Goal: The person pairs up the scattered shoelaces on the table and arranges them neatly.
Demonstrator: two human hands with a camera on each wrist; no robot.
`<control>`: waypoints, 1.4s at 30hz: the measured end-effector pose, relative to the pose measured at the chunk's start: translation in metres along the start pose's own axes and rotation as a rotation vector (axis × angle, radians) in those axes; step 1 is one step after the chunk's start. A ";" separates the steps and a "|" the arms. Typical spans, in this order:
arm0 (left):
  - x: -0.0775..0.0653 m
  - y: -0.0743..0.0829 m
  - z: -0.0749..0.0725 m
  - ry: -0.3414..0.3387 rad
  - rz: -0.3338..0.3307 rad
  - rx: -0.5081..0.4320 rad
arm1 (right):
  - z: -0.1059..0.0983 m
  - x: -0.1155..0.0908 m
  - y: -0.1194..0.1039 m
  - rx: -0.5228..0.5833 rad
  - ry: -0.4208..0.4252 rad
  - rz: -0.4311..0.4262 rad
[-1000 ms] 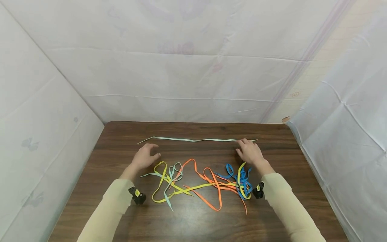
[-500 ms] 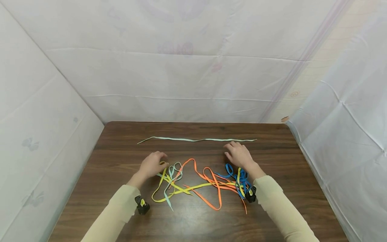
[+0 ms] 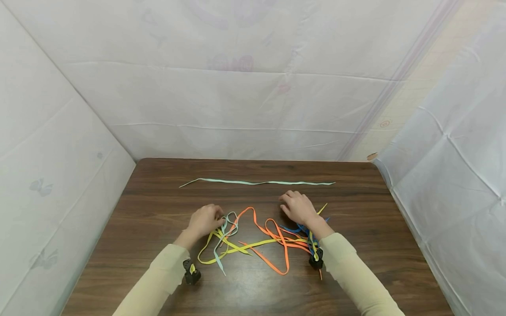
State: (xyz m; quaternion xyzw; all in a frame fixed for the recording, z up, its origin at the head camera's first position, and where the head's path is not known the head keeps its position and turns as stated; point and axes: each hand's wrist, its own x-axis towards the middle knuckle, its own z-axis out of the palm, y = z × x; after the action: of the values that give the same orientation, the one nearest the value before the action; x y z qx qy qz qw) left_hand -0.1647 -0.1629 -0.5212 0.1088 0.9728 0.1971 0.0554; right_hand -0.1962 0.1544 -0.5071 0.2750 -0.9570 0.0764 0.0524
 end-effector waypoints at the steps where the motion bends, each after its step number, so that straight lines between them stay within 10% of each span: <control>1: 0.000 0.000 0.000 0.000 -0.006 -0.002 | 0.001 0.001 -0.002 0.005 -0.009 0.000; 42: -0.017 -0.003 0.005 0.088 -0.098 -0.130 | 0.031 0.042 -0.087 0.039 -0.059 -0.120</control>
State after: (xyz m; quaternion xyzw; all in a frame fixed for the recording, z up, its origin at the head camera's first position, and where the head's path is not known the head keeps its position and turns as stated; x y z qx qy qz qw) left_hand -0.1480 -0.1682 -0.5259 0.0483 0.9636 0.2613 0.0289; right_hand -0.1869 0.0542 -0.5209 0.3350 -0.9382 0.0837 0.0230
